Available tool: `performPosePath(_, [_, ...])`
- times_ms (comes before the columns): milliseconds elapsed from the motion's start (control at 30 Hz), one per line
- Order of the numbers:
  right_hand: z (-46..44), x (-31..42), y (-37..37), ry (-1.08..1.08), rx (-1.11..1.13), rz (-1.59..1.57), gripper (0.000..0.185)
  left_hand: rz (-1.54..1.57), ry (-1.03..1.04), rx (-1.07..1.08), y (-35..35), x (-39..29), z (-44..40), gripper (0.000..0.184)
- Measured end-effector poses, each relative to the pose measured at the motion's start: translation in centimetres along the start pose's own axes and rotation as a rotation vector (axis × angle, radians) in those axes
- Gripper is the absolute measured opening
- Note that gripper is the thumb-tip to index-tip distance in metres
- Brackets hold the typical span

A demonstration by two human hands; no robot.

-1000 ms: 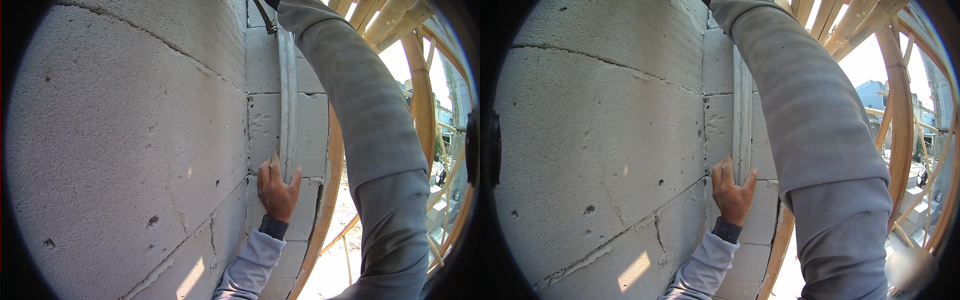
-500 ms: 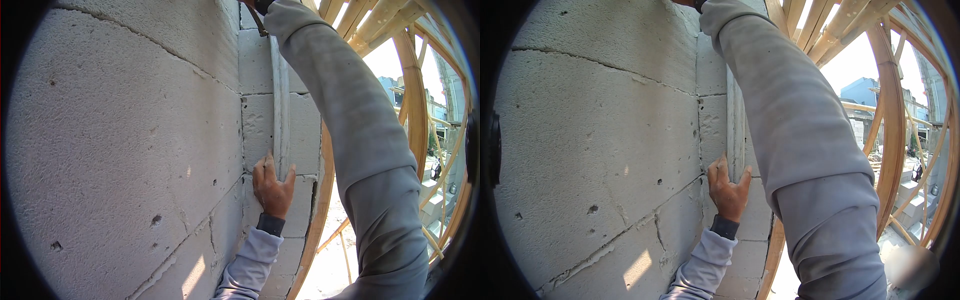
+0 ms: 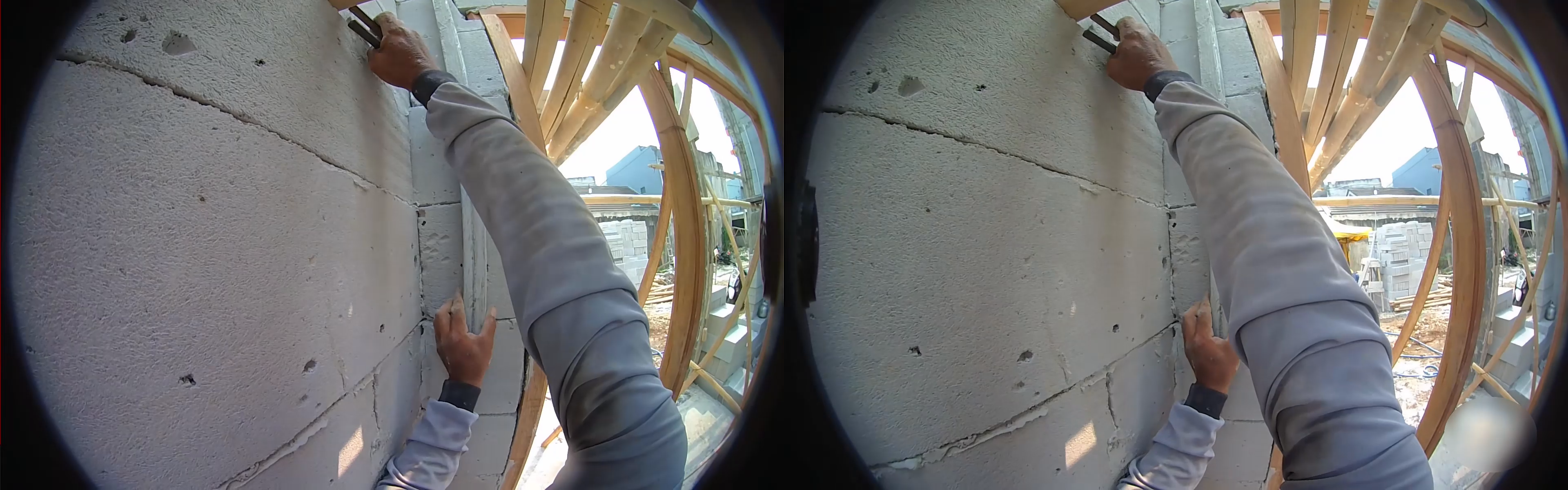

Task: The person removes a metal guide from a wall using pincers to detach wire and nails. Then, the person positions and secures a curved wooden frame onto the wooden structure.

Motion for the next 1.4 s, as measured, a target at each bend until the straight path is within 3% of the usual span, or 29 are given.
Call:
performPosePath(100, [-2.0, -1.7, -0.1, 0.159, 0.030, -0.060, 0.036, -0.049, -0.004, 0.008, -0.1, 0.1, 0.2, 0.061])
performPosePath(133, [-3.0, -3.4, 0.3, 0.093, -0.076, -0.071, 0.033, -0.068, -0.003, 0.006, -0.1, 0.2, 0.2, 0.061])
performPosePath(267, [-2.3, -4.4, -1.6, 0.038, -0.155, -0.185, 0.034, -0.052, -0.047, 0.017, 0.2, 0.5, 0.5, 0.061])
performPosePath(367, [-4.0, -8.0, -0.4, 0.102, -0.167, 0.257, 0.042, -0.054, -0.025, 0.020, 0.2, 0.3, 0.1, 0.059])
performPosePath(500, [-0.4, -2.3, -3.1, 0.100, -0.170, -0.026, 0.041, -0.076, -0.053, 0.041, -0.7, 0.3, 0.1, 0.058])
performPosePath(733, [-3.8, -6.4, -0.5, 0.035, -0.176, 0.029, 0.031, -0.050, -0.062, 0.030, -0.7, 0.1, 0.4, 0.057])
performPosePath(767, [-3.7, -5.9, -0.8, -0.056, -0.191, 0.033, 0.027, -0.050, -0.053, 0.022, -0.7, 0.1, 0.3, 0.058])
performPosePath(900, [-1.7, -1.3, -1.9, 0.264, 0.239, 0.112, 0.049, -0.066, -0.039, 0.015, -0.2, 0.7, 0.8, 0.059])
performPosePath(933, [-1.9, -0.4, -0.7, 0.126, 0.191, 0.172, 0.037, -0.074, -0.037, 0.012, -0.2, 0.7, 0.6, 0.059])
performPosePath(1000, [-0.7, 0.4, -0.2, 0.200, 0.296, 0.209, 0.045, -0.102, -0.026, 0.009, -0.2, 0.7, 0.5, 0.059])
performPosePath(1100, [2.6, 0.8, 1.0, 0.106, 0.306, 0.087, 0.030, -0.098, -0.057, 0.028, -0.7, 0.5, 1.1, 0.058])
performPosePath(1300, [5.7, 1.6, 0.3, -0.214, 0.134, 0.065, 0.017, -0.058, -0.034, 0.002, -0.2, 0.4, 0.8, 0.058])
performPosePath(1400, [6.2, 1.1, -1.5, -0.243, 0.085, 0.072, 0.013, -0.063, -0.031, -0.005, -0.1, 0.6, 0.7, 0.058])
Point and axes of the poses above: each hand's wrist, its own z-axis away from the middle knuckle, its own y-axis out of the palm, x = y × z, the point moved 5 cm from there along -z, towards the middle knuckle, and after that the axes turned 14 degrees about x, right-handed, at the moved point
